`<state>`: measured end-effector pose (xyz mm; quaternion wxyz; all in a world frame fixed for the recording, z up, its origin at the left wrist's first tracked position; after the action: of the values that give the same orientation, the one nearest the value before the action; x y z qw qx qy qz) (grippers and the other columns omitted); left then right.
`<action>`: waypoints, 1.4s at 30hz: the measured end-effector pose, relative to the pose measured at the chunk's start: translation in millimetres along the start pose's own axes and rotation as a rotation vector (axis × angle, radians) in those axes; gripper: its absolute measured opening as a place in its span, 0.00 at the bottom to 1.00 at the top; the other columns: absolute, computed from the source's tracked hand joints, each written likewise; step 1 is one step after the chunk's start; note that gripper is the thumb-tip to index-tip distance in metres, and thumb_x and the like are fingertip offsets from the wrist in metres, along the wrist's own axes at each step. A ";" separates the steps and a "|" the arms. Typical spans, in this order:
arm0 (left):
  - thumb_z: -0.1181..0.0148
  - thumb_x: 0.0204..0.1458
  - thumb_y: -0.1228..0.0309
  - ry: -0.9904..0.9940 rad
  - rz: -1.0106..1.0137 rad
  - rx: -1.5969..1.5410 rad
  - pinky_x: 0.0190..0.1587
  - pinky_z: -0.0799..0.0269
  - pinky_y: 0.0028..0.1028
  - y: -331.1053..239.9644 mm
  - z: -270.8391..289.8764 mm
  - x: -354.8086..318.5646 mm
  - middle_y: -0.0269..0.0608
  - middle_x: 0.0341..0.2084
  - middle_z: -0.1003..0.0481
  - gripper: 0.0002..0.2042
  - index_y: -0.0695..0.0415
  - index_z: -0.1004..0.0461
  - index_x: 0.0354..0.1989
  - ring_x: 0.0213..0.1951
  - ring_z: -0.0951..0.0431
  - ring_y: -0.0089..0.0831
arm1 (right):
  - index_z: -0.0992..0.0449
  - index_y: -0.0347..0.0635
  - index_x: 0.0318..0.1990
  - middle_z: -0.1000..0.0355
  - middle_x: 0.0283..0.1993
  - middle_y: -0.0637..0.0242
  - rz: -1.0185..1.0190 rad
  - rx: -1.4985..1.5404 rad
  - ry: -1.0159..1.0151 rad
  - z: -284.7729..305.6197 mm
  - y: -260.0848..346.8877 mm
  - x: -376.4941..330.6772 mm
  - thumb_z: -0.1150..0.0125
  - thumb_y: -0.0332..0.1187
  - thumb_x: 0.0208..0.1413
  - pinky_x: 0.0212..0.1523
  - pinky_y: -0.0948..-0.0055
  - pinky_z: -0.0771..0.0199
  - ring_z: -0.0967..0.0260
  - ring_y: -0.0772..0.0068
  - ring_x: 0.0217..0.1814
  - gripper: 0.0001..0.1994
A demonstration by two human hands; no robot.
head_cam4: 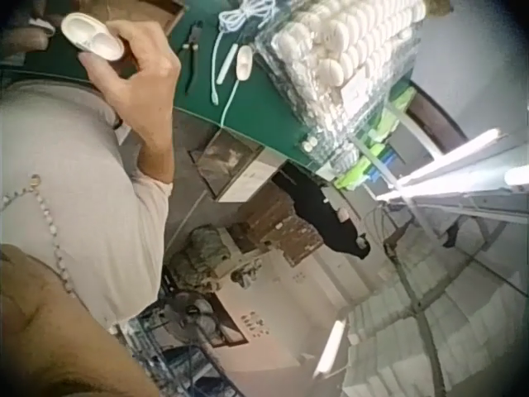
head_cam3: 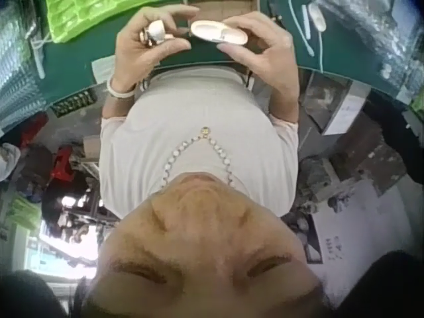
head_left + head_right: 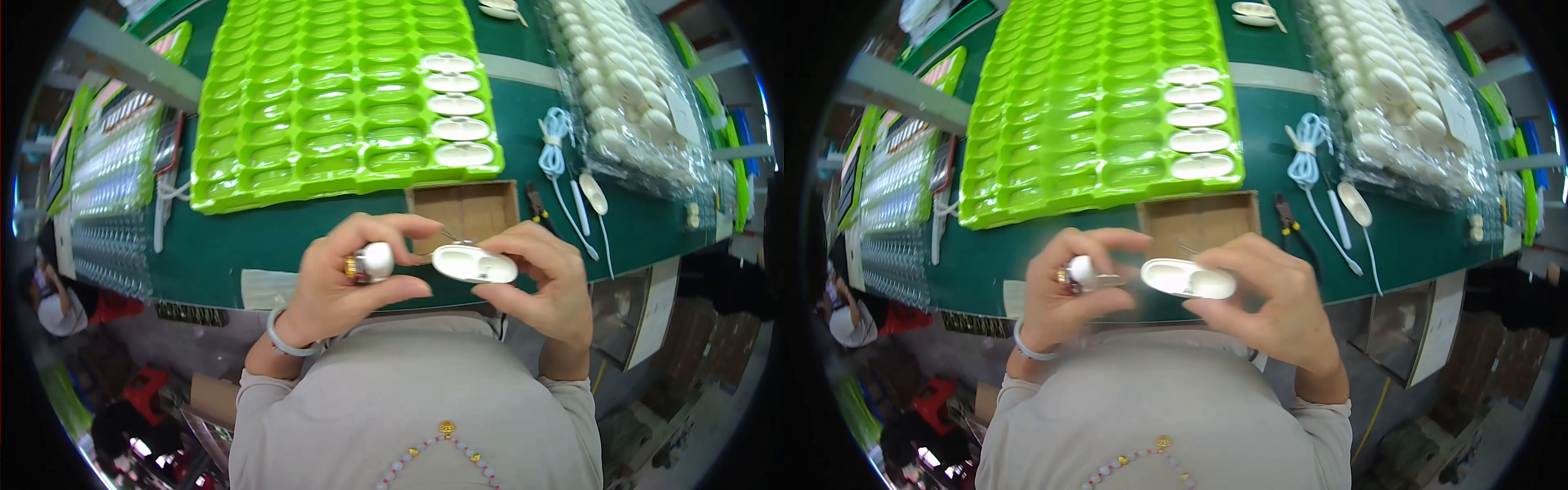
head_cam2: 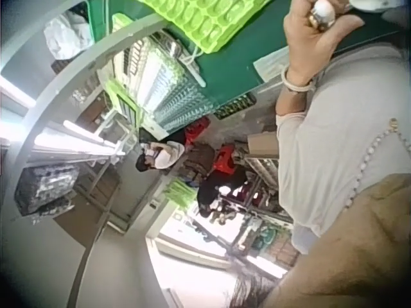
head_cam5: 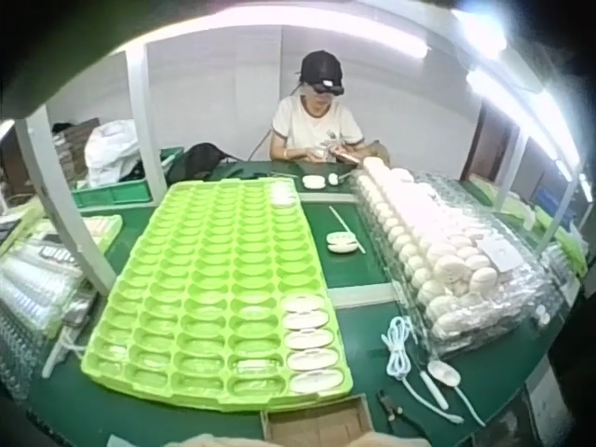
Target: The person assembles small electronic components, including plastic shells, internal circuitry, and white components, using wire cutters and a pick tool.
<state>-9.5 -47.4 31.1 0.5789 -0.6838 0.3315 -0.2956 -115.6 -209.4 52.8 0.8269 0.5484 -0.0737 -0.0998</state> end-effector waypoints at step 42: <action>0.60 0.57 0.75 -0.135 0.548 -0.598 0.51 0.32 0.36 9.6 36.6 -24.1 0.51 0.50 0.37 0.23 0.60 0.53 0.62 0.52 0.33 0.40 | 0.35 0.28 0.46 0.28 0.39 0.58 -0.428 0.616 0.318 -70.7 -0.8 46.3 0.41 0.22 0.49 0.38 0.78 0.27 0.28 0.74 0.37 0.17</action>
<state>3.7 -7.5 15.5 0.4327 -0.7261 0.5338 0.0246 -54.5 -158.0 25.2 0.5856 0.7820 0.1446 -0.1566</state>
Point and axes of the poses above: each hand's wrist, its own x-axis towards the middle knuckle, its own z-axis out of the back of the hand, y = z × x, the point moved 5 cm from there along x, towards the middle knuckle
